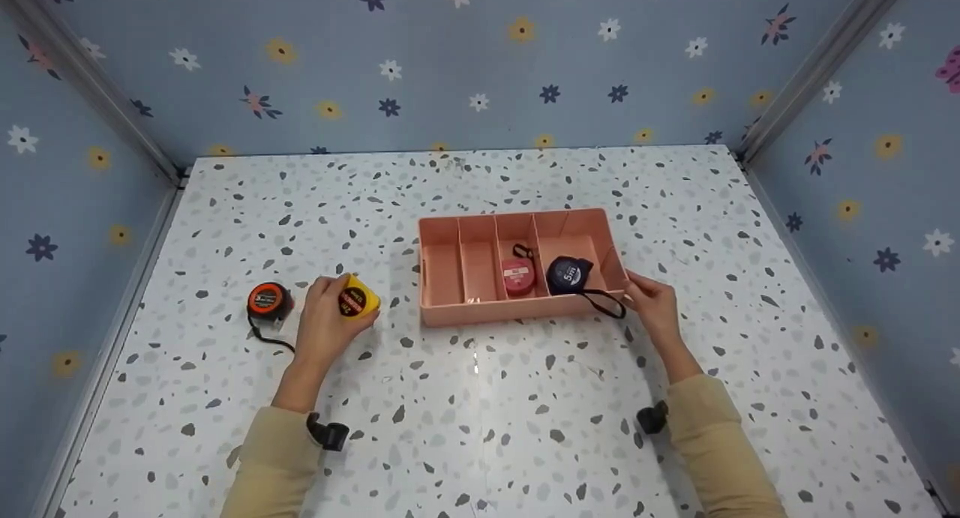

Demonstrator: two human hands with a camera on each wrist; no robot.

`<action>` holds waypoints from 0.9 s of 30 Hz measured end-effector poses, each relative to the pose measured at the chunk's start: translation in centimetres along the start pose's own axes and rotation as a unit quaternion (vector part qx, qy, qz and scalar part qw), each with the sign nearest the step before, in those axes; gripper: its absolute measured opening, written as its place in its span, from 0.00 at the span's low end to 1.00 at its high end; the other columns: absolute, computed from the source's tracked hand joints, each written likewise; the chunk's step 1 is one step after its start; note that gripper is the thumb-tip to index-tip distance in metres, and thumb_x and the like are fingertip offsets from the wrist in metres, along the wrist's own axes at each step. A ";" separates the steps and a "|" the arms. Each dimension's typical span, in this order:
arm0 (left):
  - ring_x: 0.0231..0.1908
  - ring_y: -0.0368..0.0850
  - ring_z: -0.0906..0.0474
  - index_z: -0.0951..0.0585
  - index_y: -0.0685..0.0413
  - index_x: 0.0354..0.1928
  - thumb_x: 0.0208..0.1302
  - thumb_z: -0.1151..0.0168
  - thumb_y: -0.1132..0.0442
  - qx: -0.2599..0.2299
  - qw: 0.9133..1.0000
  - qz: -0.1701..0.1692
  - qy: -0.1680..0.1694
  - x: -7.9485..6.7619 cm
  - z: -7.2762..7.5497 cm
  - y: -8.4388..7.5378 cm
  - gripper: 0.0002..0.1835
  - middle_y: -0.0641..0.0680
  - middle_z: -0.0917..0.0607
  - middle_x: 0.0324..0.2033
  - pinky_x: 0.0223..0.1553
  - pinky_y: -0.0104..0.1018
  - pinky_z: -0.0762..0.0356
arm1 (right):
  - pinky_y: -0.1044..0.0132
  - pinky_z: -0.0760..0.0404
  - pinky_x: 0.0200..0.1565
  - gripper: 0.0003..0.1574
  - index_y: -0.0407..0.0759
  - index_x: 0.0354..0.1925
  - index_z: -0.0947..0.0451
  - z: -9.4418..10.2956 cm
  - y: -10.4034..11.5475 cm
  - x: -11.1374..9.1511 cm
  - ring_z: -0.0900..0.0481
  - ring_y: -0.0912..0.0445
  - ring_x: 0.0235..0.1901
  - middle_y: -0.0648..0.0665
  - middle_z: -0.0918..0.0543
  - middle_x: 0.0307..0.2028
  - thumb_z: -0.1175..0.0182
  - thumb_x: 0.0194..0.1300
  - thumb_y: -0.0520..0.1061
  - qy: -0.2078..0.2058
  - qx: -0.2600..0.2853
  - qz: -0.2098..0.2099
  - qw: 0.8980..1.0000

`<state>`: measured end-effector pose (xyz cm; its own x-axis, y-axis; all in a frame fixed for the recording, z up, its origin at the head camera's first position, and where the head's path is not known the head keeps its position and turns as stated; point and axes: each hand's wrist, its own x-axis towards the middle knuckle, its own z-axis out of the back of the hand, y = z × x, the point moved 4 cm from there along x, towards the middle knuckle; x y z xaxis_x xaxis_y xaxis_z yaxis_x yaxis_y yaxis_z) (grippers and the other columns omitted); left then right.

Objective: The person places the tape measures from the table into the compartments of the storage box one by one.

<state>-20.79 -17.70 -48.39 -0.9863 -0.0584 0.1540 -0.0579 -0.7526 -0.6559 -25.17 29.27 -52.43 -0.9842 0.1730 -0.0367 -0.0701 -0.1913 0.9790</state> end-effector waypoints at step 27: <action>0.46 0.52 0.34 0.31 0.68 0.55 0.42 0.29 0.59 -0.054 0.997 -0.050 -0.018 1.0 -1.1 -4.2 0.37 0.61 0.31 0.44 0.47 0.45 0.30 | 0.62 0.25 0.42 0.21 0.31 0.53 0.30 0.0 0.0 0.0 0.26 0.46 0.47 0.33 0.26 0.50 0.48 0.62 0.39 -0.004 -0.001 -0.017 1.000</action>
<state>-21.71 -13.90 -46.29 -0.9687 -0.0116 0.2479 -0.1738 -0.6815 -0.7109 -25.22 29.28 -52.44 -0.9798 0.1878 -0.0682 -0.1037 -0.1868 0.9769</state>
